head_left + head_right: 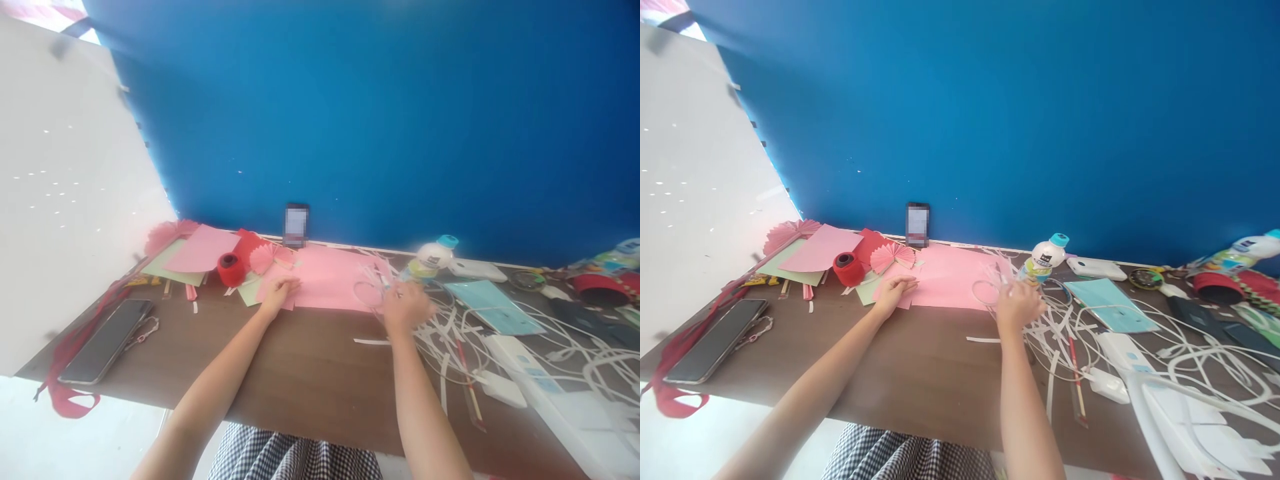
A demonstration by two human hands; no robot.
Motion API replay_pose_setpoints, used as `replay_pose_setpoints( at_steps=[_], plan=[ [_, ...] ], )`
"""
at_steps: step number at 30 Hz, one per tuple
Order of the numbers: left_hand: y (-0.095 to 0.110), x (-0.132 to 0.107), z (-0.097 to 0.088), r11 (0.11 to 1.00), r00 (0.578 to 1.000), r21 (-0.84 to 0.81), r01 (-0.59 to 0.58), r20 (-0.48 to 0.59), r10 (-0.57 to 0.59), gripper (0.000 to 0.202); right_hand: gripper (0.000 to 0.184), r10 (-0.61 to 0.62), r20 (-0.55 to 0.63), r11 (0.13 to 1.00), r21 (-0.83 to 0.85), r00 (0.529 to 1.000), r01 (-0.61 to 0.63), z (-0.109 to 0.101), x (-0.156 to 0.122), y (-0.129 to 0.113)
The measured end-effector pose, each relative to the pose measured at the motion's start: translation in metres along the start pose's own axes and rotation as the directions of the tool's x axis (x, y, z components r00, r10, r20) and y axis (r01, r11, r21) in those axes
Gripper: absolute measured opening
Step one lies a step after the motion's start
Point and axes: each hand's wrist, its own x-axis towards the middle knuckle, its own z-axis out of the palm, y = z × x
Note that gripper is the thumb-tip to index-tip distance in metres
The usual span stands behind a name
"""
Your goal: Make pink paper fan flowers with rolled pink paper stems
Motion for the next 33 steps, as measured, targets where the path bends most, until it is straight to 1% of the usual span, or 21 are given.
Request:
replay_pose_setpoints(
  at_steps=[2,3,4,5,6,7,8,9,10,11,12,14,16,18,20,23,24,26,28,31,33],
  plan=[
    [-0.004,0.002,-0.001,1.000,1.000,0.028,0.005,-0.008,-0.005,0.024,0.027,0.057,-0.150,0.998,0.022,0.987,-0.055,-0.009,0.006,0.007],
    [-0.006,0.003,-0.002,0.999,1.000,0.051,-0.005,-0.012,0.006,0.026,0.027,0.063,-0.200,0.998,0.014,0.978,-0.061,-0.012,0.008,0.009],
    [-0.007,0.004,-0.002,0.997,1.000,0.079,-0.023,-0.016,0.025,0.026,0.028,0.050,-0.208,0.999,0.003,0.977,-0.050,-0.015,0.009,0.010],
    [-0.008,0.005,-0.002,0.993,0.999,0.108,-0.047,-0.020,0.049,0.026,0.028,-0.008,-0.164,1.000,-0.003,0.986,0.007,-0.018,0.009,0.009],
    [-0.009,0.005,-0.002,0.988,0.997,0.133,-0.072,-0.020,0.075,0.025,0.029,-0.097,-0.078,0.995,0.000,0.992,0.097,-0.019,0.008,0.006],
    [-0.010,0.006,-0.002,0.984,0.995,0.150,-0.096,-0.013,0.099,0.024,0.029,-0.207,0.038,0.978,0.020,0.978,0.206,-0.019,0.007,0.003],
    [-0.010,0.006,-0.002,0.980,0.993,0.159,-0.119,-0.003,0.121,0.022,0.028,-0.316,0.161,0.949,0.052,0.935,0.311,-0.018,0.006,-0.001],
    [-0.009,0.005,-0.002,0.976,0.990,0.166,-0.138,0.009,0.138,0.020,0.026,-0.399,0.270,0.916,0.083,0.876,0.392,-0.017,0.004,-0.004],
    [-0.009,0.005,-0.002,0.971,0.988,0.182,-0.153,0.019,0.153,0.018,0.023,-0.447,0.356,0.892,0.100,0.821,0.442,-0.016,0.003,-0.007],
    [-0.008,0.004,-0.002,0.964,0.986,0.208,-0.164,0.022,0.163,0.016,0.019,-0.461,0.421,0.879,0.098,0.781,0.466,-0.014,0.001,-0.009],
    [-0.007,0.003,-0.002,0.957,0.986,0.237,-0.165,0.019,0.166,0.014,0.017,-0.455,0.471,0.876,0.086,0.755,0.474,-0.012,0.000,-0.010],
    [-0.006,0.001,0.000,0.960,0.991,0.244,-0.134,0.002,0.137,0.014,0.016,-0.432,0.530,0.878,0.063,0.730,0.474,-0.008,-0.002,-0.011],
    [-0.004,-0.001,0.003,0.986,0.997,0.149,-0.073,-0.002,0.074,0.018,0.018,-0.428,0.527,0.883,0.069,0.734,0.465,-0.003,-0.003,-0.013],
    [-0.003,-0.004,0.007,0.999,0.999,0.042,-0.034,0.008,0.034,0.023,0.020,-0.433,0.468,0.895,0.118,0.770,0.431,0.001,-0.006,-0.019],
    [-0.001,-0.006,0.011,0.999,0.999,-0.024,-0.045,0.005,0.045,0.030,0.022,-0.431,0.398,0.901,0.235,0.810,0.364,0.003,-0.012,-0.030],
    [0.003,-0.010,0.015,0.996,0.999,-0.080,-0.046,-0.018,0.045,0.040,0.023,-0.415,0.325,0.856,0.455,0.850,0.244,0.000,-0.025,-0.051],
    [0.004,-0.011,0.017,0.996,0.999,-0.078,-0.036,-0.027,0.034,0.043,0.024,-0.418,0.322,0.832,0.512,0.849,0.215,-0.002,-0.030,-0.058],
    [0.006,-0.014,0.020,0.999,0.999,-0.041,-0.026,-0.041,0.024,0.047,0.022,-0.454,0.348,0.772,0.614,0.820,0.167,-0.007,-0.039,-0.069],
    [0.007,-0.016,0.023,0.999,0.998,0.007,-0.048,-0.027,0.048,0.050,0.021,-0.482,0.394,0.721,0.686,0.782,0.098,-0.013,-0.045,-0.078],
    [0.005,-0.020,0.028,0.994,0.994,0.053,-0.095,0.057,0.092,0.054,0.019,-0.508,0.424,0.638,0.770,0.750,-0.003,-0.018,-0.051,-0.086],
    [0.003,-0.021,0.030,0.989,0.988,0.093,-0.114,0.117,0.103,0.053,0.018,-0.514,0.425,0.594,0.803,0.745,-0.049,-0.019,-0.053,-0.089]
  ],
)
